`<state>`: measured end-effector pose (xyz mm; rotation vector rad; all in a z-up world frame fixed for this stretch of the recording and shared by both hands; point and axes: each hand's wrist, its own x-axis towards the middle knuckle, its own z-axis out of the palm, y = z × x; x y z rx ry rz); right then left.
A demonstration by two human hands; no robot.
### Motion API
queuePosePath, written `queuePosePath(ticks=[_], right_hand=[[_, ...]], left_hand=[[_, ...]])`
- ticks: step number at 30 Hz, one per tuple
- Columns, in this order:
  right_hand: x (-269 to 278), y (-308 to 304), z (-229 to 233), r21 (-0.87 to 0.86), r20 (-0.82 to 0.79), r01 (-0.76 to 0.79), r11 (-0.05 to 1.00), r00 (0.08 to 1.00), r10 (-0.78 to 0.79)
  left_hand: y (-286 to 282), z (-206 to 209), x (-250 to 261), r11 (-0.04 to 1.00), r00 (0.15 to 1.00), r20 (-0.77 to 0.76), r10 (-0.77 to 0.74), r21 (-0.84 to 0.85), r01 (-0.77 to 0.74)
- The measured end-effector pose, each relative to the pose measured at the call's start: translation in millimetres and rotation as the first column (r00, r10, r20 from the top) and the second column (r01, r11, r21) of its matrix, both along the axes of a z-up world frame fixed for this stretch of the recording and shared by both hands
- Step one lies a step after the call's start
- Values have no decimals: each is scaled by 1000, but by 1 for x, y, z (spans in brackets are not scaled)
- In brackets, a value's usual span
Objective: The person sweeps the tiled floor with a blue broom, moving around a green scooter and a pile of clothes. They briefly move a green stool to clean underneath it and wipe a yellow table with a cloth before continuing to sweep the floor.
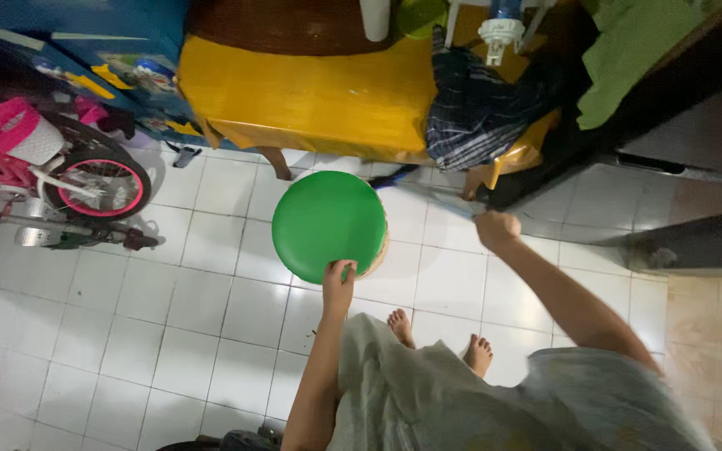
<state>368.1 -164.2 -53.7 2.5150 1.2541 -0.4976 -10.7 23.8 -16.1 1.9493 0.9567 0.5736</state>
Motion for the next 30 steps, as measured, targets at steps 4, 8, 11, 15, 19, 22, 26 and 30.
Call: queuePosePath(ticks=[4,8,11,15,19,22,26,30], right_hand=[[18,-32,79,-34,79,-33,999,996,35],[34,-59,184,-65,130,20,998,991,-11],[34,-73,219,-78,0,173,982,985,-174],[21,-80,159,92,54,100,991,993,-105],[9,-47,40,43,131,110,993,985,-115],[-8,-20,-18,50,11,301,952,953,-302],[-43,-23,-42,11,-225,481,877,855,-467],[-75,-71,-34,-62,-234,317,946,917,-322]], left_hand=[[0,-8,27,997,999,25,-33,-62,34],[-2,-14,45,991,985,140,-100,101,86],[-3,-18,52,996,990,104,-93,28,90],[-3,-18,55,993,990,78,-114,13,113],[-7,-3,48,993,994,18,-107,-42,108],[-8,5,37,989,995,40,-94,-107,98],[-7,1,27,996,995,-69,-76,-41,73],[-9,-11,27,994,993,-58,-106,-45,103]])
